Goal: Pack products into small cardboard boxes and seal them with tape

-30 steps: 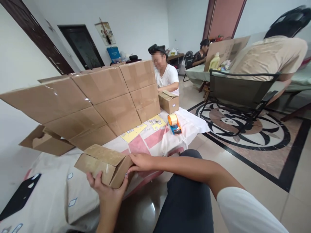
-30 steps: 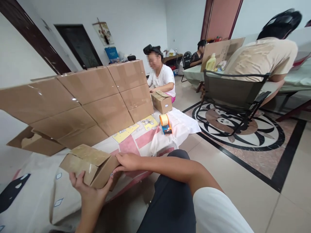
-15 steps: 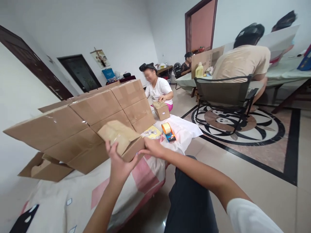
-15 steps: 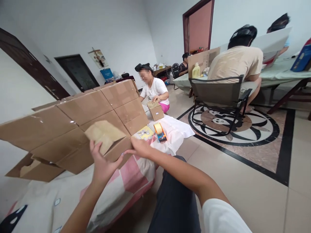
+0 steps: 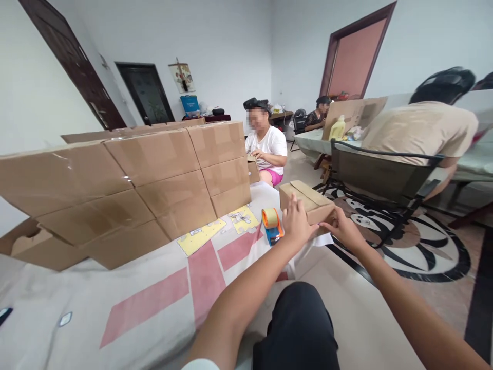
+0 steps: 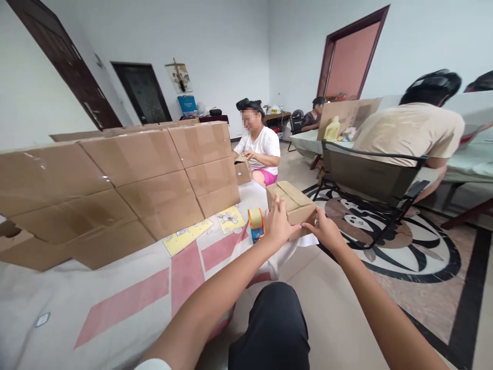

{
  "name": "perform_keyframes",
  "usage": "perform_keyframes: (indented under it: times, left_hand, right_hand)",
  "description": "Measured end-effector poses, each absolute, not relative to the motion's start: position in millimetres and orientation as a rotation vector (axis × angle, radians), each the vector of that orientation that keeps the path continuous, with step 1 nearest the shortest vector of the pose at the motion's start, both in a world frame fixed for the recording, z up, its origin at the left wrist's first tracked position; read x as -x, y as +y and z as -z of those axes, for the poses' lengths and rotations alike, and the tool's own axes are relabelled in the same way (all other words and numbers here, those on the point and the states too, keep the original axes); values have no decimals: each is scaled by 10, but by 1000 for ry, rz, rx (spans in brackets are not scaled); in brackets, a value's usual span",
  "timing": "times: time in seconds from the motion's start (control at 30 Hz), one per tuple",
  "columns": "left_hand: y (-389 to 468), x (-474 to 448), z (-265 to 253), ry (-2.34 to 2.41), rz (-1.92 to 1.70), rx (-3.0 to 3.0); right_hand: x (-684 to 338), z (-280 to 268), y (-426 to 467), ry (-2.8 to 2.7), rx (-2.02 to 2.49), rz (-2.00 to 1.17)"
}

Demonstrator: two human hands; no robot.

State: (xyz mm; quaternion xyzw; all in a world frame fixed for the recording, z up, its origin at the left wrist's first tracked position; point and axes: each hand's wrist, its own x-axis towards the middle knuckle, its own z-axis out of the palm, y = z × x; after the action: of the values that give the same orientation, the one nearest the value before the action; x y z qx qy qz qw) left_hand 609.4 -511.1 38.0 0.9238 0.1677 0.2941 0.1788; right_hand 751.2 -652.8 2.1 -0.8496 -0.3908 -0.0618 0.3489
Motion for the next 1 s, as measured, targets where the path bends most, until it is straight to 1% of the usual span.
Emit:
perform_keyframes:
  times: [0.13, 0.23, 0.3, 0.4, 0.57, 0.67, 0.73, 0.8, 0.83, 0.9, 0.97, 1.0]
  left_hand:
    - [-4897, -6241, -381, 578, -666, -2937]
    - [-4643, -6090, -557, 625, -554, -3021]
    - [-4461, -5786, -663, 577, -660, -3036]
    - [-4191, -5034, -686, 488, -900, -3041]
    - [-3758, -3390, -396, 432, -1255, -3105]
    - [-3620, -2452, -192, 578, -1309, -3107]
    - [-3638, -1985, -79, 682, -1276, -3079]
    - [-3707, -1700, -10, 705, -1212, -3034]
    - [-3741, -1617, -3, 676, -1188, -3010]
    - [-3784, -1514, -51, 589, -1180, -2950]
    - [-3806, -1421, -166, 556, -1198, -2886]
    - [-3820, -1365, -234, 568, -1189, -2857]
  right_hand:
    - [-7731, 322, -6198, -992, 2114, 53]
    - [-7853, 299, -5811, -1059, 2222, 81]
    - [-7896, 190, -5466, -1115, 2367, 79]
    - [-7878, -36, -4849, -1126, 2570, 77]
    - [-7650, -443, -4051, -836, 2761, -103]
    - [-7310, -516, -4002, -888, 2711, -279]
    - [-7041, -415, -4109, -982, 2683, -381]
    - [-6861, -236, -4237, -1120, 2640, -341]
    - [-6826, -151, -4283, -1148, 2646, -285]
    - [-6849, -55, -4311, -1191, 2494, -133]
    - [-6898, -107, -4251, -1265, 2380, -163]
    - [-6888, -185, -4190, -1320, 2298, -116]
